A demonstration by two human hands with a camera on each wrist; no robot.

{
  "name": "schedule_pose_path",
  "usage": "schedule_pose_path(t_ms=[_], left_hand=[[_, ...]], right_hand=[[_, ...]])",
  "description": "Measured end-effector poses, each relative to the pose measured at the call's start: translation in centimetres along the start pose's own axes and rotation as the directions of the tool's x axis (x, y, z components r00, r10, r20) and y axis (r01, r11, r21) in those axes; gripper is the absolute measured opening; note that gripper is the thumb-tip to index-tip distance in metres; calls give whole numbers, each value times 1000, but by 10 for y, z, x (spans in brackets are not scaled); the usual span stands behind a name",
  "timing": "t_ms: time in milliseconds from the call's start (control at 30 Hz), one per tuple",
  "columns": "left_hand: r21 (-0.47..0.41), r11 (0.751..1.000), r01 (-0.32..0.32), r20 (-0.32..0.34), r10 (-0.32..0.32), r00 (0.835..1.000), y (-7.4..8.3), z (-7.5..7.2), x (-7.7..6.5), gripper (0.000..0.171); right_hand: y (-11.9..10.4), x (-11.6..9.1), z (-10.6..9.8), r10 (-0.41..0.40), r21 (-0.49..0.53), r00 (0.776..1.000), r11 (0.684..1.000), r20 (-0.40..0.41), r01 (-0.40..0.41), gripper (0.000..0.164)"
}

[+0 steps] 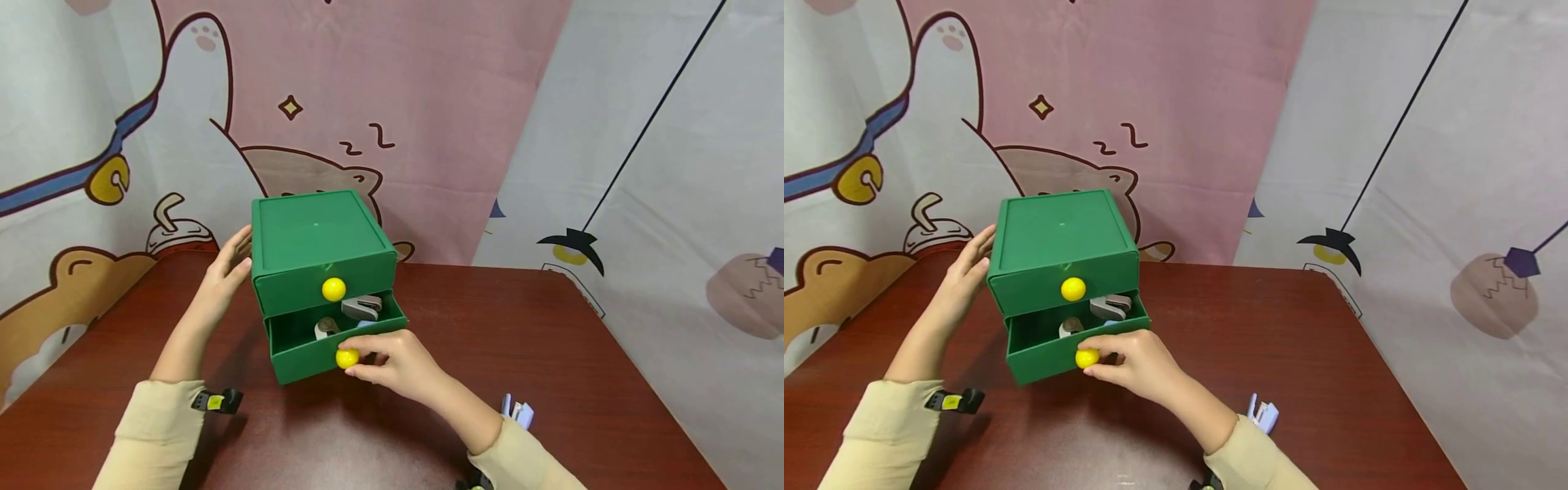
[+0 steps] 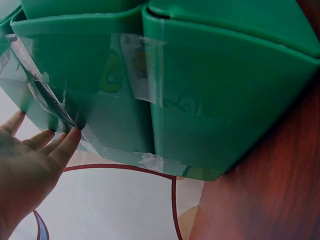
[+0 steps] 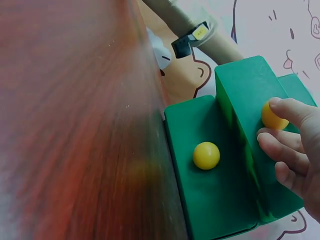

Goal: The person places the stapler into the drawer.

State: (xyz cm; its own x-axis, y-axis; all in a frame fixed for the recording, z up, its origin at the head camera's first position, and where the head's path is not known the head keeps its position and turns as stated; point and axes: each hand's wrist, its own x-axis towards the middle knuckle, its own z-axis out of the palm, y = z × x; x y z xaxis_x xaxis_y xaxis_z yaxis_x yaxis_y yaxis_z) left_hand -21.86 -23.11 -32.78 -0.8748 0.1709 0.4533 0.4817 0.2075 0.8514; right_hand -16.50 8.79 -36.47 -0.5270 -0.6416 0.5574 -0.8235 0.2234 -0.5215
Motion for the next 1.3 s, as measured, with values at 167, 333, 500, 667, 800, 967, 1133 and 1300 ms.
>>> schedule_pose_path(t_ms=[167,333,500,667,800,967,1133,1300], left_hand=[[-7,1000,0,1,0,1000,1,0,-1,55],[-16,1000,-5,-2,5,1000,3,0,-1,56],[-3,1000,-3,-2,3,1000,3,0,-1,56],[-1,1000,-7,-5,7,1000,2,-1,0,55],[5,1000,-5,-7,5,1000,2,-1,0,56],[0,1000,0,-8,0,1000,2,0,-1,56],[-2,1000,-1,-9,1,1000,1,0,-1,56],[-1,1000,-2,-10,2,1000,1,0,-1,56]], right_hand=[[8,10,6,45,-9,999,999,-27,-45,29],[16,18,10,94,0,994,996,-53,-94,28],[23,25,14,114,-8,991,993,-71,-115,28],[29,30,17,131,-26,986,991,-101,-134,28],[31,32,18,151,-10,982,988,-112,-153,28],[31,31,18,164,23,981,986,-102,-163,28],[34,25,17,184,79,979,981,-91,-177,23],[39,19,16,233,70,972,971,-35,-231,14]])
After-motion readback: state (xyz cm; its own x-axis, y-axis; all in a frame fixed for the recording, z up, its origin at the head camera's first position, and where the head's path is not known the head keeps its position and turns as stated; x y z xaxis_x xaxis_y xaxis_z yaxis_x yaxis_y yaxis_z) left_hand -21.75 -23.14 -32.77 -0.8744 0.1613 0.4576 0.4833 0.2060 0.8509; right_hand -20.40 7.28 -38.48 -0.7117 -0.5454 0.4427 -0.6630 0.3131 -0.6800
